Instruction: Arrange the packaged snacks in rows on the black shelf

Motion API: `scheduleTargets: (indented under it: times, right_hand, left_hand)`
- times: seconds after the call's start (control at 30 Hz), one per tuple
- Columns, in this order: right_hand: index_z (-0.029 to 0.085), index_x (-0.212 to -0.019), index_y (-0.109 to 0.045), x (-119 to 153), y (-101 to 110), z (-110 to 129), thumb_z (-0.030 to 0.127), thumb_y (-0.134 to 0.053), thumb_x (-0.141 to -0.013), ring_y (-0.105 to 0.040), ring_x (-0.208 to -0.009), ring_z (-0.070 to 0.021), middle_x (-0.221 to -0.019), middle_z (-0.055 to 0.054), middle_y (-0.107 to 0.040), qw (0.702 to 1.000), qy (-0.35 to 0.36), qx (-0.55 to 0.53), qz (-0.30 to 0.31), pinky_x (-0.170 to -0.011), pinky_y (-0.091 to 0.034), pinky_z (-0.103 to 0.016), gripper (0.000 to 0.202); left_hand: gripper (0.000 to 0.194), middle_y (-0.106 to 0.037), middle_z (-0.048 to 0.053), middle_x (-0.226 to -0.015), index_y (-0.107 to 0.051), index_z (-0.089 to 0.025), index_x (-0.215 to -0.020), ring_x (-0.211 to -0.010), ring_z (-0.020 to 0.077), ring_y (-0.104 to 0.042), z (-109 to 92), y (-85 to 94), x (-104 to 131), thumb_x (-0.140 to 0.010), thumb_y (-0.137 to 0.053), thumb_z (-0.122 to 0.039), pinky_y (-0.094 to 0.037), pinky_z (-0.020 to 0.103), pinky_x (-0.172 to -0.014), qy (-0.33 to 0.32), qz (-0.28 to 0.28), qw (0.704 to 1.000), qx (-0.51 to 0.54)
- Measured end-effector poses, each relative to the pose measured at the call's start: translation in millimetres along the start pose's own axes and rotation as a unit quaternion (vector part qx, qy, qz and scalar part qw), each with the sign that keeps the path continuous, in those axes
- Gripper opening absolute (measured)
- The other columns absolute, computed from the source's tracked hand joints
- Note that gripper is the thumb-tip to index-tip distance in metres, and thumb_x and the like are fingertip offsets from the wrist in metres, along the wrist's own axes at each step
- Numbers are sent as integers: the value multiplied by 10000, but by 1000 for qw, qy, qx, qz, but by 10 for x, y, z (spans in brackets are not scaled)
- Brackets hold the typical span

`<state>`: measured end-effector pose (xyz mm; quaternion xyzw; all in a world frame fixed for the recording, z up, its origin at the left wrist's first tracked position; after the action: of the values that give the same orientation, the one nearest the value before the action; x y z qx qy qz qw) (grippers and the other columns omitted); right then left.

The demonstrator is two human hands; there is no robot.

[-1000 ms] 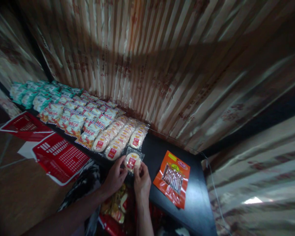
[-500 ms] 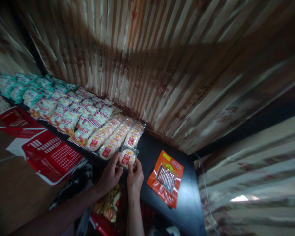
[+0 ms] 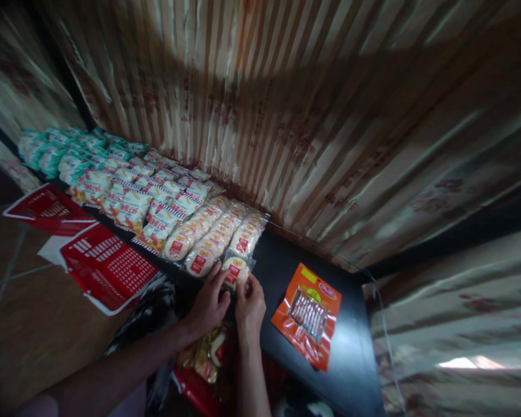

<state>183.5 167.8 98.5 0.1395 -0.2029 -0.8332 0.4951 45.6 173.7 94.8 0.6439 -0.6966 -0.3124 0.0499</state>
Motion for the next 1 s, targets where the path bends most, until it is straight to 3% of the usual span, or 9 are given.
scheduleTargets:
  times: [0.53, 0.77, 1.0]
  right_hand:
    - [144, -1082, -626, -204, -25, 62, 528, -434, -738, -612, -804, -220, -930, -103, -680, 999, 17, 45, -11, -717, -431, -313, 550]
    - [134, -1099, -615, -297, -46, 22, 519, -409, -744, -614, -851, -242, -981, -118, -672, 998, 3, 61, -3, -742, -432, -331, 563]
    - [142, -1107, -614, -364, -66, 42, 489, -420, -749, -619, -811, -235, -947, -112, -679, 998, -8, 62, -22, -692, -430, -313, 535]
  left_hand:
    - [590, -194, 173, -1476, -342, -110, -1315, -1375, 307, -145, -35, -69, -173, -733, -431, -71, -239, 544, -1083, -17, 6, 1000, -17]
    - [566, -143, 163, -1492, -405, -96, -1275, -1379, 307, -128, -89, -92, -236, -713, -435, -40, -227, 498, -1106, -4, 28, 999, -19]
    - [612, -158, 117, -1499, -391, -128, -1294, -1388, 280, -101, -71, -104, -289, -694, -429, -16, -198, 505, -1119, -9, 7, 1000, -3]
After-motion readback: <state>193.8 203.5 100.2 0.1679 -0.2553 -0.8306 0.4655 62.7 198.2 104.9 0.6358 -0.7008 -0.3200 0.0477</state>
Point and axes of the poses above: each hand's wrist, its own x-axis away from the middle knuckle, its own y-axis out of the back of the hand, z = x × y, the point moved 10 cm from there along -x, towards the middle knuckle
